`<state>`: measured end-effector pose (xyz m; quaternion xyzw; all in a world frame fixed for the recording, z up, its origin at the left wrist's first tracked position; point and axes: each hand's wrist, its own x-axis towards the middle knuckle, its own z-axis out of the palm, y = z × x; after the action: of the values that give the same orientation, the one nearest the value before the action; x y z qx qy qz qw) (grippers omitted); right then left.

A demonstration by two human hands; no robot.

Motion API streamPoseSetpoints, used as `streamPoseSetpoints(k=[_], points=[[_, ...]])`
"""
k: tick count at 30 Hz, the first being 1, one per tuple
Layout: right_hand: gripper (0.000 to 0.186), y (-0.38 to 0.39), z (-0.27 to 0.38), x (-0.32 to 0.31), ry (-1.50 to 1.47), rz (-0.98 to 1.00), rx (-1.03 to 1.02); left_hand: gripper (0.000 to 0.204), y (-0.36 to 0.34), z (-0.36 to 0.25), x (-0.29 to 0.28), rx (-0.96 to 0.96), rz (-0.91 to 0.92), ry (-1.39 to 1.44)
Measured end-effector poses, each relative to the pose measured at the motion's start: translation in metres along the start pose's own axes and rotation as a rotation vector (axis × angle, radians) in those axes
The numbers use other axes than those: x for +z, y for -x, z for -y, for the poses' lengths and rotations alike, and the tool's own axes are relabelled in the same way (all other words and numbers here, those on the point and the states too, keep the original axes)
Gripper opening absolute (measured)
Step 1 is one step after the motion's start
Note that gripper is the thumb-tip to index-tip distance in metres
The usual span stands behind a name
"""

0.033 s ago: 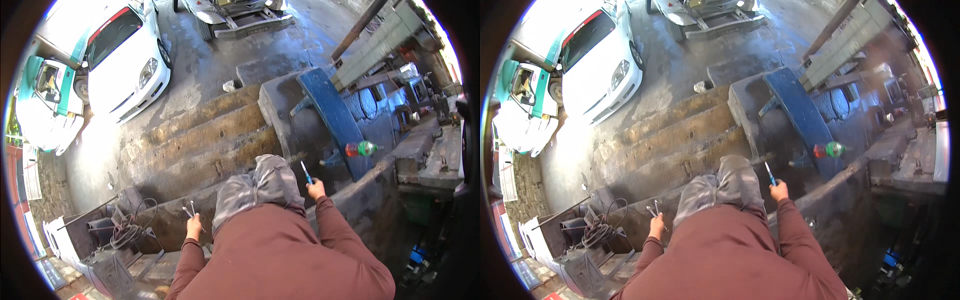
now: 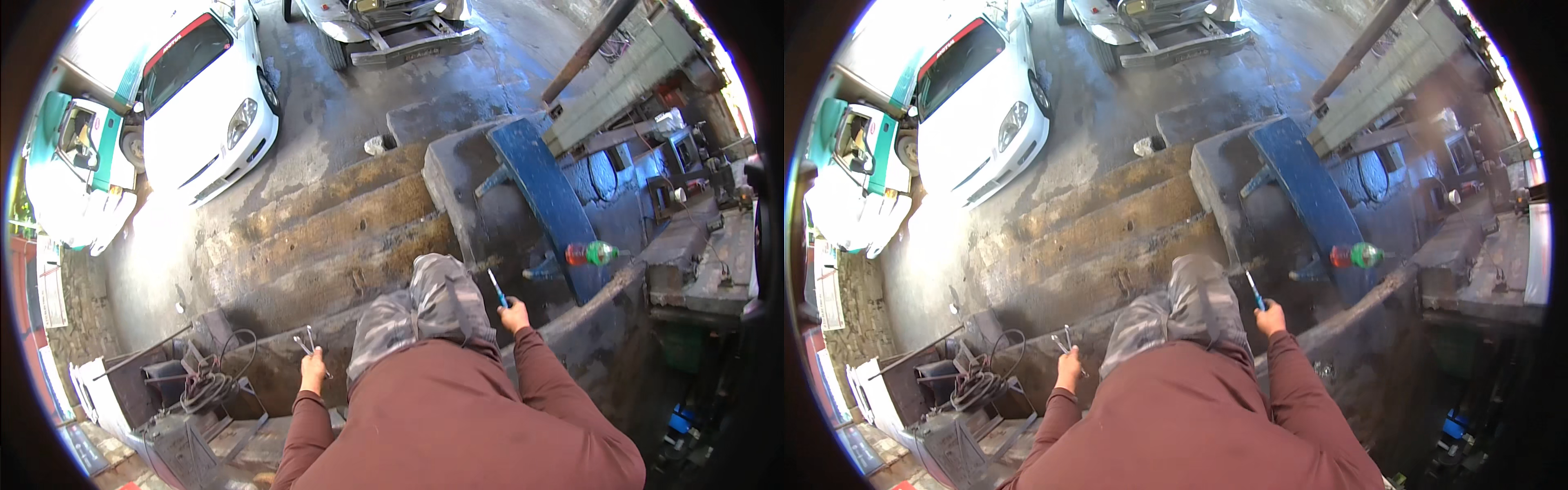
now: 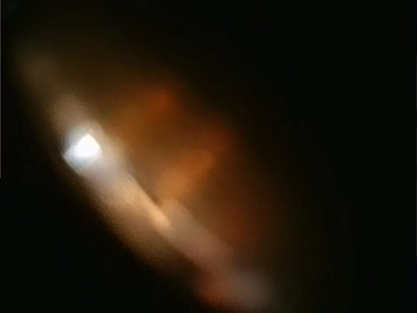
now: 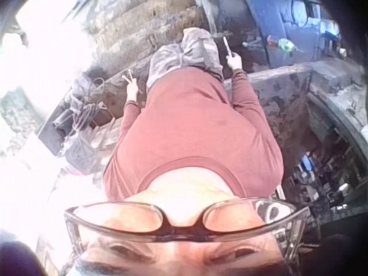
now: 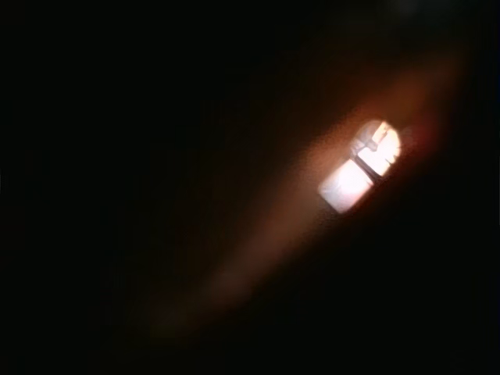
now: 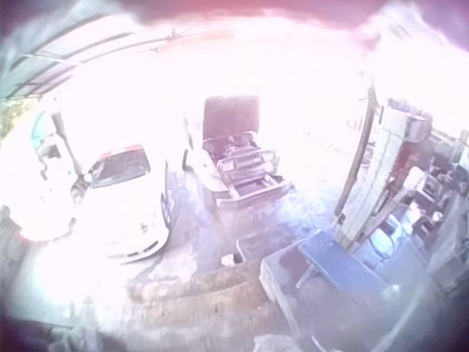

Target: The person selects wrenches and a screwdriver from a workbench, then walks to a vehicle with an open hood. They use the screwdriver and wrench to loosen and remove a bolt from the engine area, then reinsert and tighten the bolt before placing the tools on the vehicle's surface.

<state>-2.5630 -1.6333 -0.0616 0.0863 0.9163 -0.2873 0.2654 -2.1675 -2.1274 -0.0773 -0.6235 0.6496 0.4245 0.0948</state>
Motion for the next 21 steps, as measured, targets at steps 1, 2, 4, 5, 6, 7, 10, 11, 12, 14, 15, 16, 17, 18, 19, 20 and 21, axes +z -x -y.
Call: streamPoseSetpoints(k=[1, 2, 4, 5, 6, 7, 10, 11, 12, 14, 15, 16, 17, 18, 19, 20, 21], points=[[0.048, -0.01, 0.011, -0.002, 0.027, 0.032, 0.009, 0.059, -0.004, -0.063, -0.006, -0.003, 0.028, 0.005], [0.049, -0.039, 0.04, 0.003, 0.038, 0.088, -0.025, 0.06, -0.044, -0.063, -0.007, 0.123, -0.057, 0.002], [0.05, -0.073, 0.063, 0.005, 0.092, 0.169, -0.008, 0.057, -0.071, -0.127, -0.009, 0.114, -0.009, 0.091], [0.05, -0.103, 0.078, 0.008, 0.113, 0.201, -0.023, 0.056, -0.101, -0.138, -0.004, 0.106, -0.017, 0.164], [0.049, -0.135, 0.086, 0.016, 0.187, 0.21, -0.035, 0.055, -0.123, -0.161, 0.006, 0.096, 0.001, 0.261], [0.049, -0.17, 0.098, 0.019, 0.186, 0.25, -0.025, 0.055, -0.142, -0.18, 0.015, 0.086, 0.02, 0.358], [0.049, -0.275, 0.155, 0.042, 0.183, 0.266, -0.078, 0.056, -0.204, -0.21, 0.062, 0.033, 0.036, 0.335], [0.048, -0.315, 0.157, 0.059, 0.201, 0.182, -0.171, 0.057, -0.23, -0.202, 0.083, 0.012, 0.044, 0.285], [0.047, -0.345, 0.176, 0.072, 0.127, 0.18, -0.179, 0.056, -0.248, -0.184, 0.099, 0.002, 0.003, 0.144], [0.048, -0.376, 0.204, 0.087, 0.008, 0.165, -0.131, 0.057, -0.263, -0.17, 0.109, 0.087, 0.03, -0.159], [0.048, -0.393, 0.222, 0.088, -0.035, 0.144, -0.112, 0.058, -0.269, -0.181, 0.115, 0.192, 0.076, -0.289], [0.047, -0.396, 0.237, 0.089, -0.023, 0.12, -0.126, 0.056, -0.281, -0.18, 0.117, 0.104, 0.057, -0.265], [0.047, -0.402, 0.246, 0.089, -0.018, 0.18, -0.123, 0.054, -0.295, -0.183, 0.117, 0.011, 0.041, -0.247], [0.048, -0.411, 0.252, 0.089, 0.018, 0.173, -0.148, 0.052, -0.278, -0.257, 0.124, -0.235, 0.142, -0.032], [0.048, -0.422, 0.259, 0.094, 0.038, 0.202, -0.173, 0.051, -0.292, -0.263, 0.123, -0.222, 0.157, -0.05], [0.049, -0.438, 0.263, 0.104, 0.044, 0.204, -0.163, 0.051, -0.316, -0.278, 0.127, -0.19, 0.177, -0.062], [0.05, -0.453, 0.267, 0.114, 0.05, 0.206, -0.151, 0.051, -0.339, -0.294, 0.133, -0.157, 0.199, -0.076]])
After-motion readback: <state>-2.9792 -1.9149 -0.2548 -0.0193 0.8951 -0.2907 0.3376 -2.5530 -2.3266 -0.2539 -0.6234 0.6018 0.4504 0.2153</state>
